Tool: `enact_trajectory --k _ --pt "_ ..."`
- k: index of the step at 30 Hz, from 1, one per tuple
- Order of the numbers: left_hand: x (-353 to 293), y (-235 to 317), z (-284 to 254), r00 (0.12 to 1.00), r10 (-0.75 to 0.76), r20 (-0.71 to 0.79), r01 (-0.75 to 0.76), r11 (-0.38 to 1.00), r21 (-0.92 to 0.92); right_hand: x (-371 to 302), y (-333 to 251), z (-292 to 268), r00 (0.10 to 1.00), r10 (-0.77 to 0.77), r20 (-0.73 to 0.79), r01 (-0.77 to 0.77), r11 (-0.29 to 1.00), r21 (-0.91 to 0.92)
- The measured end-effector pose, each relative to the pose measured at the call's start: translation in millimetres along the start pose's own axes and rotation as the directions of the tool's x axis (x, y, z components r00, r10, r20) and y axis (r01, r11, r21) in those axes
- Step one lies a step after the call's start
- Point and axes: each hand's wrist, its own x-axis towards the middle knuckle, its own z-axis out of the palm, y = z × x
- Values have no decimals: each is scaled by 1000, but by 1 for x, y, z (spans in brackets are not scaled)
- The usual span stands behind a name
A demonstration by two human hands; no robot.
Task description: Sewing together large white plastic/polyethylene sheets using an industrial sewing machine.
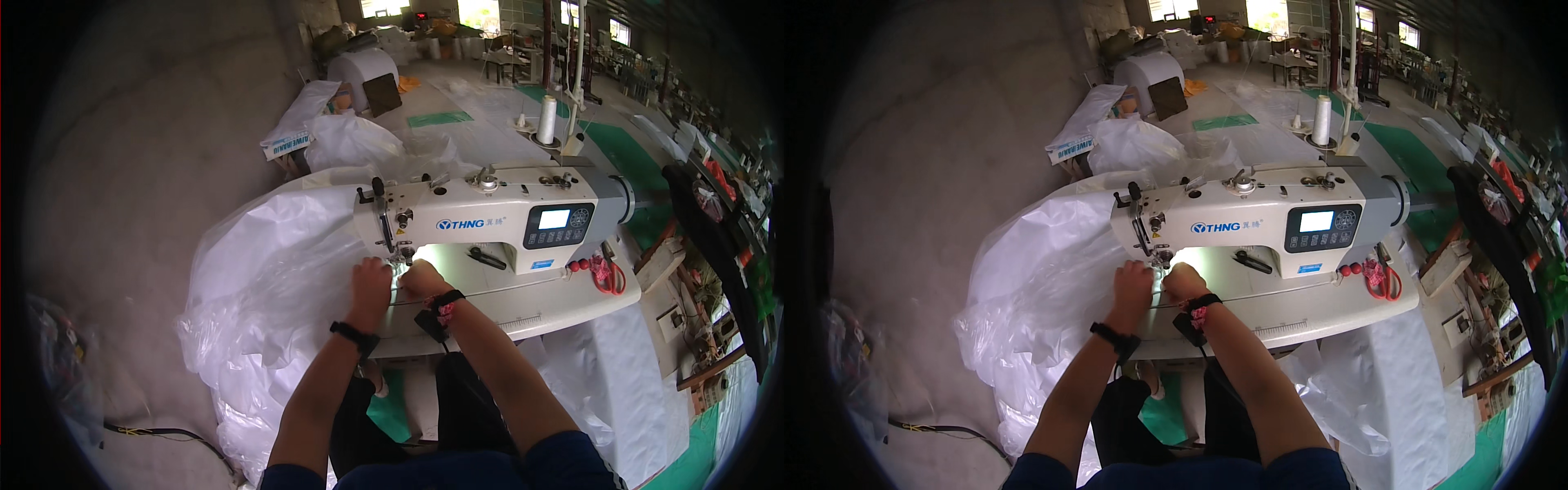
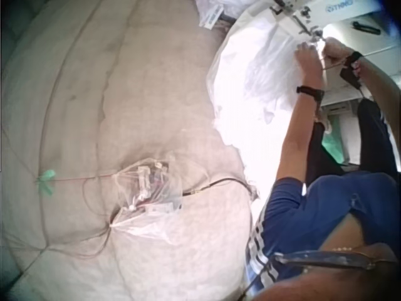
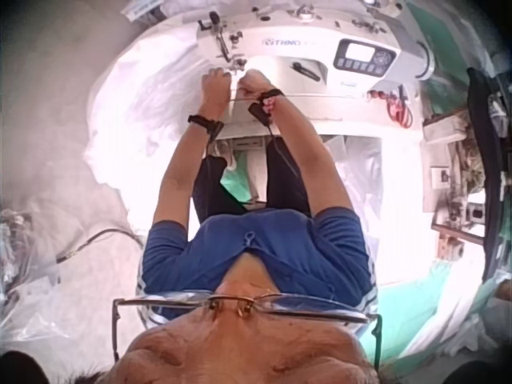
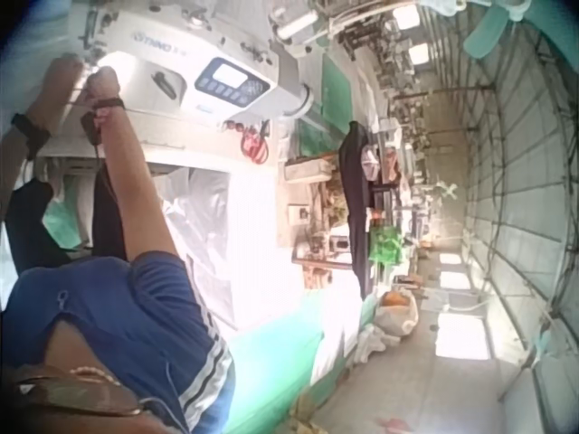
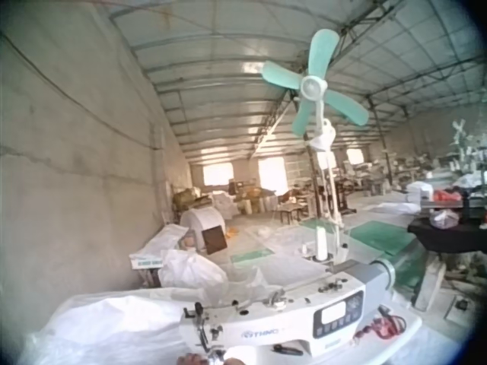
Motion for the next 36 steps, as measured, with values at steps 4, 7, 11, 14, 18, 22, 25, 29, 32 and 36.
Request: enact_trajectory --k 4,7,11,14,18,22,25,29,32,36 --pt "-23 33 -3 987 146 -74 -151 986 -67 11 30 -4 974 -220 -47 215 971 -105" --pt "-24 7 15 992 114 -50 -118 988 -95 6 18 0 995 -59 -81 67 993 97" --pt "-28 -4 8 989 150 16 -146 980 -135 -41 -2 -2 902 -324 -285 200 899 -389" --pt "-24 -4 7 988 153 32 -148 981 -128 -61 1 -7 877 -455 -155 274 739 -615" --pt "-24 -3 0 987 157 41 -146 968 -202 -66 -2 -2 832 -534 -150 270 626 -731" --pt "-20 -9 4 992 117 53 -97 954 -283 -66 -7 0 855 -493 -163 249 665 -704" --pt "-15 -10 8 990 112 81 -90 966 -241 -63 -7 -1 864 -469 -183 237 698 -676" --pt "-7 -10 7 984 72 162 -48 988 -148 -61 -6 0 882 -447 -152 234 693 -682" --pt "-1 -1 -1 975 46 219 -65 995 79 -59 0 0 895 -417 -161 214 715 -665" --pt "-3 -10 3 980 109 168 -147 962 229 -56 1 1 878 -435 -201 219 738 -638"
